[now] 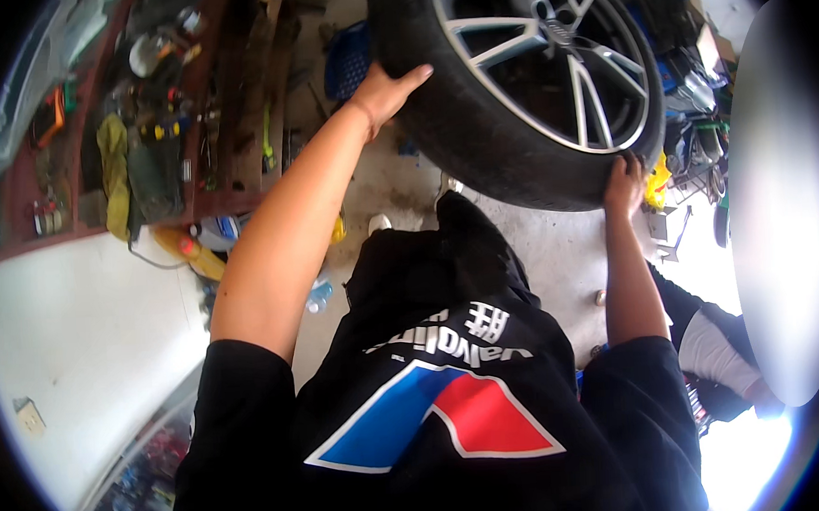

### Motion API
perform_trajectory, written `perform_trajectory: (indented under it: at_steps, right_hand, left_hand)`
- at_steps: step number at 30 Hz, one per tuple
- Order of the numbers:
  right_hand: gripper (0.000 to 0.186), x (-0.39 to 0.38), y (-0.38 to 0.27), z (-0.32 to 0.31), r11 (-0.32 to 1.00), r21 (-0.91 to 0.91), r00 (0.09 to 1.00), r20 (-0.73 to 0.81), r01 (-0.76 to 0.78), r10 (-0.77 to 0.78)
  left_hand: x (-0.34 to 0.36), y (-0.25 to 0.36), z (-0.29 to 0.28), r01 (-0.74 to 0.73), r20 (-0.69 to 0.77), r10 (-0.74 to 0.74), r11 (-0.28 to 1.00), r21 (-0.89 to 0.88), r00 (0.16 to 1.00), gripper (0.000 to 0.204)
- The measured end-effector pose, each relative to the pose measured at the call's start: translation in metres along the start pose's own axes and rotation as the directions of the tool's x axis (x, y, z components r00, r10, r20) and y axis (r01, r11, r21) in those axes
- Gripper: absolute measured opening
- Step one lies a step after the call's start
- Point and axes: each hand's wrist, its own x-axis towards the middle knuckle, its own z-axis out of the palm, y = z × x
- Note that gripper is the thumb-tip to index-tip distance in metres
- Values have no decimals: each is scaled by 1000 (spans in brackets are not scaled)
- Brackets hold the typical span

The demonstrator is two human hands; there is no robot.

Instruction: The person wipes a car wheel with a cloth, then carries the tire to a vehicle and mounts it onto the hub. They secure the wheel by hand-tightening lug nuts and then use a torque wrench to tighten them further.

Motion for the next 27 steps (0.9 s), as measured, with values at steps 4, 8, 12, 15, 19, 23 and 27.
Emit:
perform_trajectory:
  at_steps: [4, 8, 12, 15, 19, 23, 27]
  right_hand:
    - [40, -13, -25, -10, 991, 19, 988, -74, -133, 134]
    - [41, -22, -42, -16, 989, 30, 983, -103, -147, 149]
    - [40, -22, -55, -19, 976, 61, 971, -106, -210, 216]
    - [38, -20, -63, -27, 976, 26, 972, -83, -216, 218]
    - [37, -6, -71, -52, 974, -22, 974, 21, -224, 224]
    - [45, 55, -81, -70, 957, 193, 974, -19, -217, 224]
    - [69, 183, -112, -27, 723, 629, 958, 209, -285, 195]
  left_hand:
    - [-11, 6, 0, -31, 30, 32, 998, -59, 999, 97]
    - [-18, 16, 2, 39, 37, -37, 998, -49, 999, 94]
    - [-20, 23, 2, -14, 0, 14, 999, -45, 1000, 93]
    - [-22, 21, 2, 85, -35, -87, 995, -51, 996, 93]
    - [-26, 14, 9, 64, -71, -71, 994, -93, 995, 92]
    - [-31, 9, 22, 94, -138, -112, 987, -133, 984, 89]
    - [-35, 10, 31, 131, -169, -168, 968, -214, 971, 89]
